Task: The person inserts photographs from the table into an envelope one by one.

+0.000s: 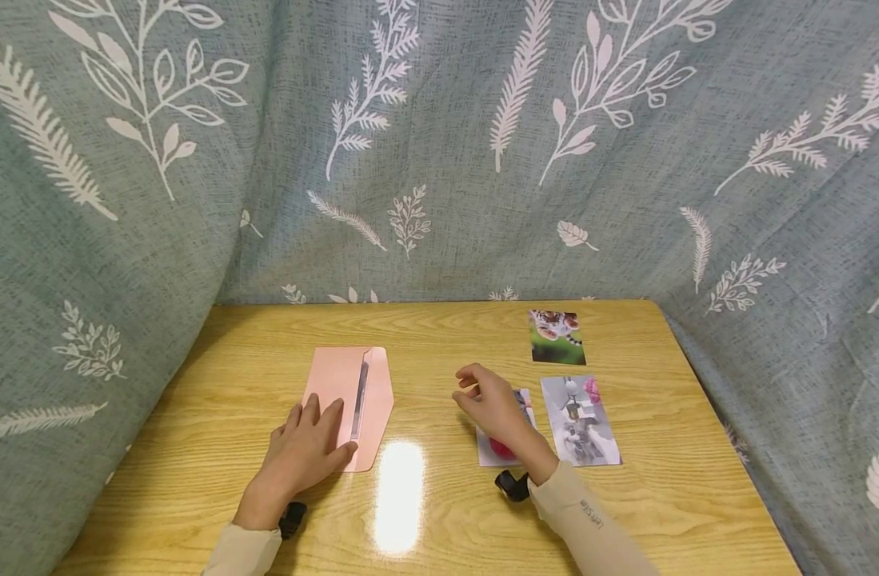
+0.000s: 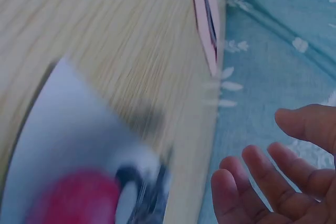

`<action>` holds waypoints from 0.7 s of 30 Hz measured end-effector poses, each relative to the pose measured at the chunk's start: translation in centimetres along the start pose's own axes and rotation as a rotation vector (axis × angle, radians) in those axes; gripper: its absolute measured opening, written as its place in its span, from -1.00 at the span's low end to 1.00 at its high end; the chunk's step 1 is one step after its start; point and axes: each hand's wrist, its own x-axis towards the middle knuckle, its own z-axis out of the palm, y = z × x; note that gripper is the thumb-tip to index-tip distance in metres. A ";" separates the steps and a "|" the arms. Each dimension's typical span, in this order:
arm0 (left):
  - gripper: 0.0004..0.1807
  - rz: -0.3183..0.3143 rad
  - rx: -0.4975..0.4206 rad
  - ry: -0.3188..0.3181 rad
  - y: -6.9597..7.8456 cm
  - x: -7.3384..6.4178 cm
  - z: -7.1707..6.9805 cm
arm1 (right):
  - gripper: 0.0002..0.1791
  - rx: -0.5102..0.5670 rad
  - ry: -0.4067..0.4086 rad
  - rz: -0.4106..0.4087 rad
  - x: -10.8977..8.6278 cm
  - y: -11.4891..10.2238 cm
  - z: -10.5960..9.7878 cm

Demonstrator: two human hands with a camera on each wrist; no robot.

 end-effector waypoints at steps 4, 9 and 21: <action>-0.14 0.003 0.000 0.001 0.0 0.0 0.0 | -0.59 -0.034 0.017 0.014 -0.9 1.0 -1.2; -0.14 -0.001 0.000 0.003 0.0 0.0 0.0 | -0.59 -0.087 0.041 0.014 -1.7 2.0 -2.4; -0.14 -0.002 -0.002 0.005 0.1 0.0 -0.1 | -0.60 -0.185 0.101 0.053 -3.0 4.1 -4.5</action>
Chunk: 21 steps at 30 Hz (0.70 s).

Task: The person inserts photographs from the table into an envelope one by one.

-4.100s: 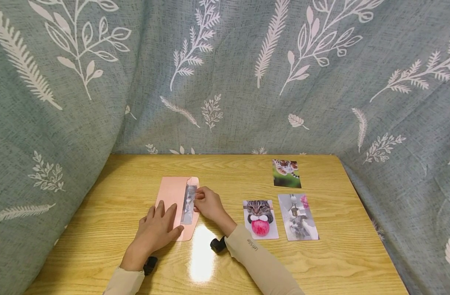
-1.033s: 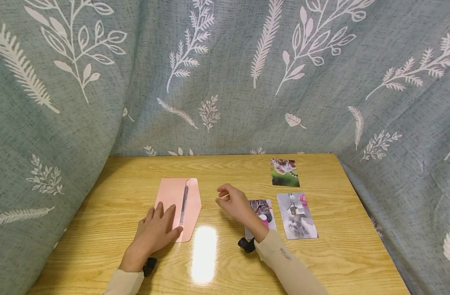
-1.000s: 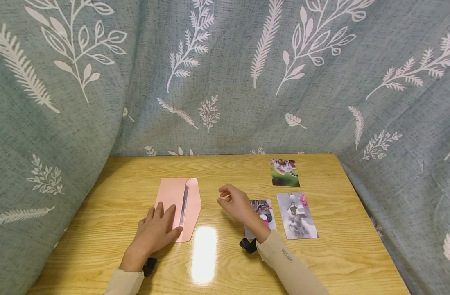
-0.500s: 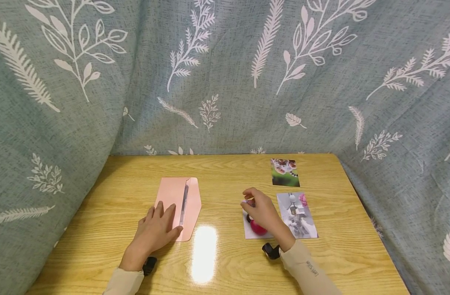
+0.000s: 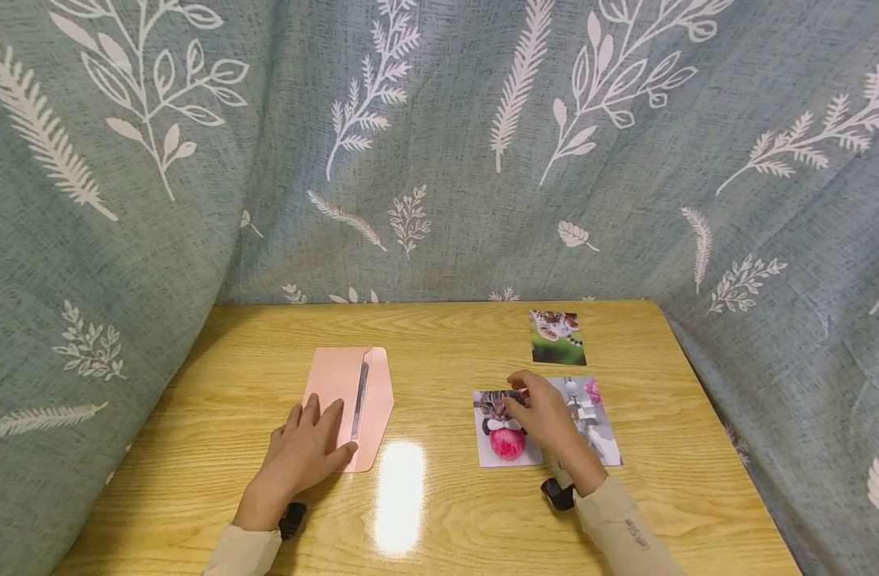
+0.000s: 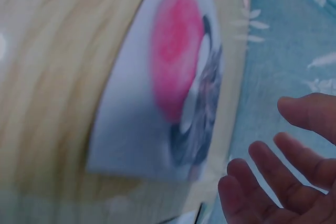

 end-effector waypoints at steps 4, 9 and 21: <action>-0.14 0.002 -0.004 0.000 0.0 -0.1 0.0 | -0.60 -0.042 0.026 0.004 -0.3 0.8 -0.4; -0.14 0.002 -0.009 0.000 0.0 -0.1 0.0 | -0.60 -0.112 0.072 -0.019 -0.4 1.9 -0.6; -0.13 0.002 -0.016 -0.002 0.0 -0.1 0.0 | -0.39 -0.259 -0.010 0.011 -0.7 3.7 -0.4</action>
